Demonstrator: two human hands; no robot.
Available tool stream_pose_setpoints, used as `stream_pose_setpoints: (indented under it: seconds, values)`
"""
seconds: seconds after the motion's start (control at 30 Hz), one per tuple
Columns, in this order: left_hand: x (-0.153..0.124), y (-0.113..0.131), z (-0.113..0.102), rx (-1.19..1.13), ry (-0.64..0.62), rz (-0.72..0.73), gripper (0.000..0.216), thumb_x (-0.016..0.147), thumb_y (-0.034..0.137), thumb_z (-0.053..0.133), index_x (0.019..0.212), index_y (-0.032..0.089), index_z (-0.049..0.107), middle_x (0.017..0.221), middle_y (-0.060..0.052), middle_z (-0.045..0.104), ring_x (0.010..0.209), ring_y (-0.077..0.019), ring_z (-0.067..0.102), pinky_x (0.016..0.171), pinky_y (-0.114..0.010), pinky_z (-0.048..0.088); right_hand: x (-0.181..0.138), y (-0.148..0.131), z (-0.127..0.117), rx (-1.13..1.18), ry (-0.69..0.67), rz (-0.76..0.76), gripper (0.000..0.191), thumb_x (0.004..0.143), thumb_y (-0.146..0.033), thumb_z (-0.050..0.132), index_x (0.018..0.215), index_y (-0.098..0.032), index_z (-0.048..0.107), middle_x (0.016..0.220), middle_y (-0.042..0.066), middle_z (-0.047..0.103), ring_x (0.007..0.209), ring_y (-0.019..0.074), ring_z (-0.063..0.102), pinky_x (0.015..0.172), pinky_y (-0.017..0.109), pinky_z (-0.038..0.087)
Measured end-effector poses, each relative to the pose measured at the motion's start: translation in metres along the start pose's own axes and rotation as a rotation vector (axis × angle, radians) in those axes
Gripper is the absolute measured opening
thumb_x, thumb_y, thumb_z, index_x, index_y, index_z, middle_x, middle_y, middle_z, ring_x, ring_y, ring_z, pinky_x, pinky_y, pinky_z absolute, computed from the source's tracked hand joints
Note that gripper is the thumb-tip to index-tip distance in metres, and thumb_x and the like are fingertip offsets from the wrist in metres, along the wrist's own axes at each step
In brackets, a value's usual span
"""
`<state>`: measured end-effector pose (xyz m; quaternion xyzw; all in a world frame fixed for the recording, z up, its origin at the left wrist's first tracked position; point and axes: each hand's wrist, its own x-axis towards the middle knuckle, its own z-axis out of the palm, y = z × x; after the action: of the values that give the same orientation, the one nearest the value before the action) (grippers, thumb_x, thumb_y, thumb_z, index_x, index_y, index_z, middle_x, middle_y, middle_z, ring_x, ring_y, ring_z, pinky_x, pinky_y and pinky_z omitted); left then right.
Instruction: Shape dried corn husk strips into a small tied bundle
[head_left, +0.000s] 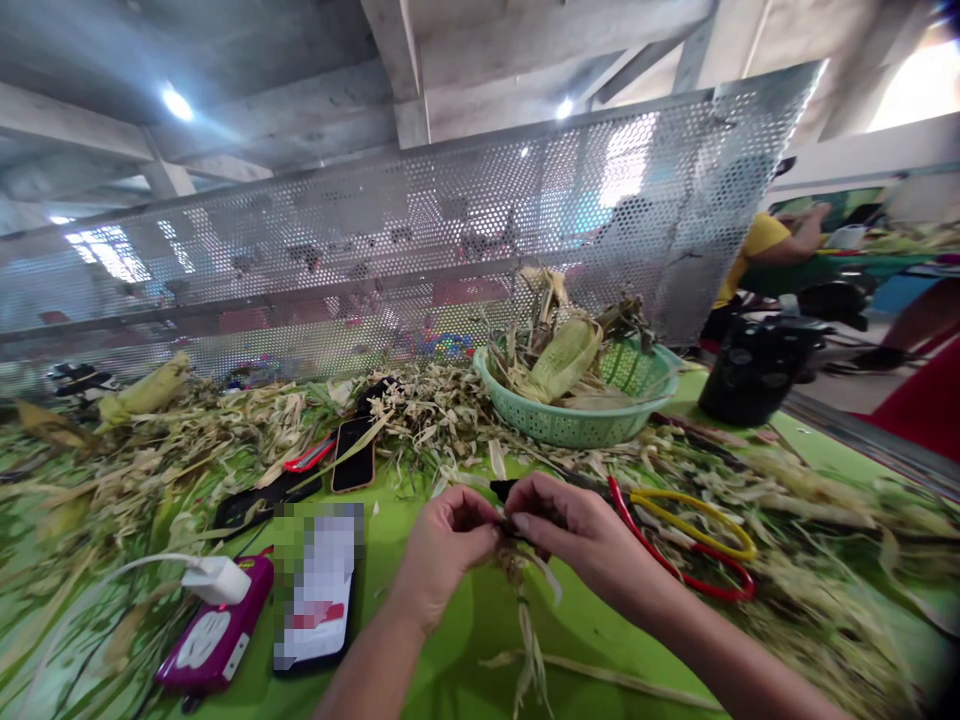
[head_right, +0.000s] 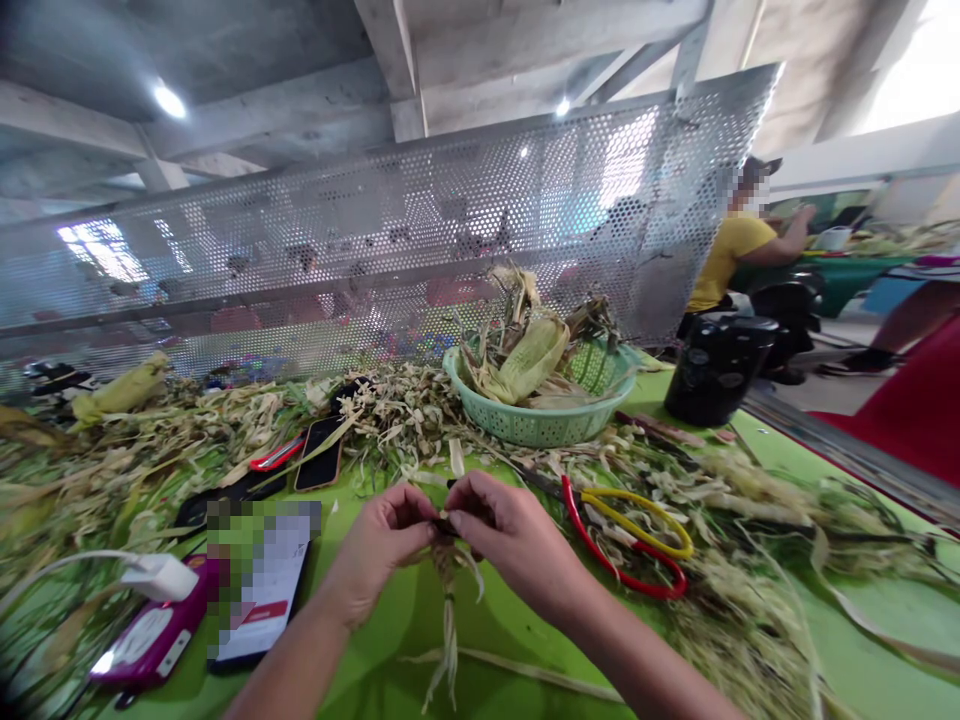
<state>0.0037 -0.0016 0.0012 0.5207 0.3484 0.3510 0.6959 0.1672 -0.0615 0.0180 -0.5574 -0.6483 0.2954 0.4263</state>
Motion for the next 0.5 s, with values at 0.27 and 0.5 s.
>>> stream_pose_setpoints:
  seconds: [0.27, 0.5]
  values:
    - [0.0006, 0.001, -0.0003, 0.163, 0.015, 0.109, 0.012, 0.063, 0.015, 0.069, 0.071, 0.016, 0.06, 0.062, 0.002, 0.056, 0.06, -0.0102, 0.048, 0.058, -0.021, 0.036, 0.0021, 0.0033, 0.0038, -0.021, -0.02, 0.005, 0.012, 0.079, -0.018, 0.057, 0.085, -0.018, 0.067, 0.074, 0.0, 0.068, 0.069, 0.016, 0.06, 0.061, 0.024, 0.045]
    - [-0.0049, 0.0024, 0.0019, 0.378, 0.044, 0.232, 0.006, 0.071, 0.014, 0.061, 0.077, 0.017, 0.061, 0.073, -0.001, 0.062, 0.068, -0.0134, 0.054, 0.06, -0.022, 0.041, 0.0024, 0.0027, 0.0049, -0.23, 0.06, 0.007, 0.006, 0.076, -0.017, 0.058, 0.075, -0.019, 0.064, 0.065, -0.001, 0.065, 0.06, 0.0143, 0.056, 0.054, 0.022, 0.038]
